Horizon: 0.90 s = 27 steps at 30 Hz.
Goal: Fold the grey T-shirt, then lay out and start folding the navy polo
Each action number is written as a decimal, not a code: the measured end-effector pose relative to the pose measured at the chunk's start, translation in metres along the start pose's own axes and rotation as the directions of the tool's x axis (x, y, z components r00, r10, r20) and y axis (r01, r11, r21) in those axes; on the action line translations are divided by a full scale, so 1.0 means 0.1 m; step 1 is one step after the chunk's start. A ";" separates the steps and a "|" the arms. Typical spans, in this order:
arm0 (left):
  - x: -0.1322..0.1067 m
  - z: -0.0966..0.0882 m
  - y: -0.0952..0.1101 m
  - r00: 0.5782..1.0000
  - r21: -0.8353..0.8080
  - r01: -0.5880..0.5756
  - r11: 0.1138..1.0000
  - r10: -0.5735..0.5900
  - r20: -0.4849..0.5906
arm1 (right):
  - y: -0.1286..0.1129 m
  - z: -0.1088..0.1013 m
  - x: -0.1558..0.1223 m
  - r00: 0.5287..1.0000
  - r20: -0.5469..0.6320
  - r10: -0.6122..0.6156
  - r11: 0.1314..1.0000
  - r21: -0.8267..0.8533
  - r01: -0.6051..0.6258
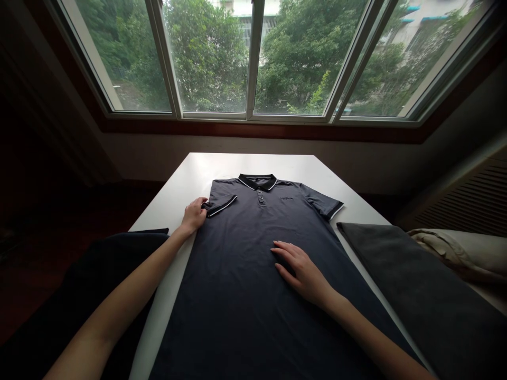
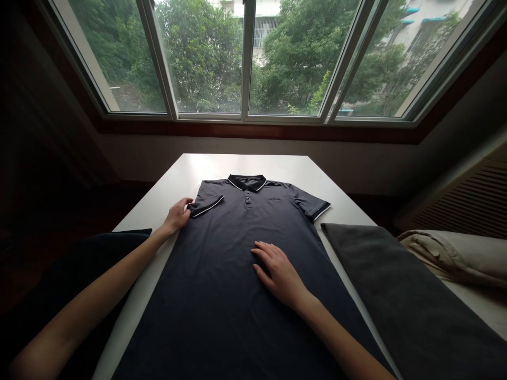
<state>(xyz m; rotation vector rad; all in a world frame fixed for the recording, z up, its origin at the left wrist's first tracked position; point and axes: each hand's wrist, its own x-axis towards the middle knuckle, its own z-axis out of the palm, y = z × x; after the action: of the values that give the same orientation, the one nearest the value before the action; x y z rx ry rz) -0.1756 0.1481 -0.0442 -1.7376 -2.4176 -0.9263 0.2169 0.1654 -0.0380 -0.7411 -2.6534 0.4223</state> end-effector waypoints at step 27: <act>0.04 -0.08 -0.04 0.978 -0.067 -0.051 0.996 0.036 -0.205 | -0.01 0.01 0.00 1.000 0.027 0.008 1.000 -0.008 -0.008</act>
<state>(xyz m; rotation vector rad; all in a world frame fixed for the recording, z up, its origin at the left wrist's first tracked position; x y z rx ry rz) -0.1833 0.1473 -0.0382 -1.6203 -2.2360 -1.1373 0.2162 0.1649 -0.0383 -0.7534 -2.6791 0.4275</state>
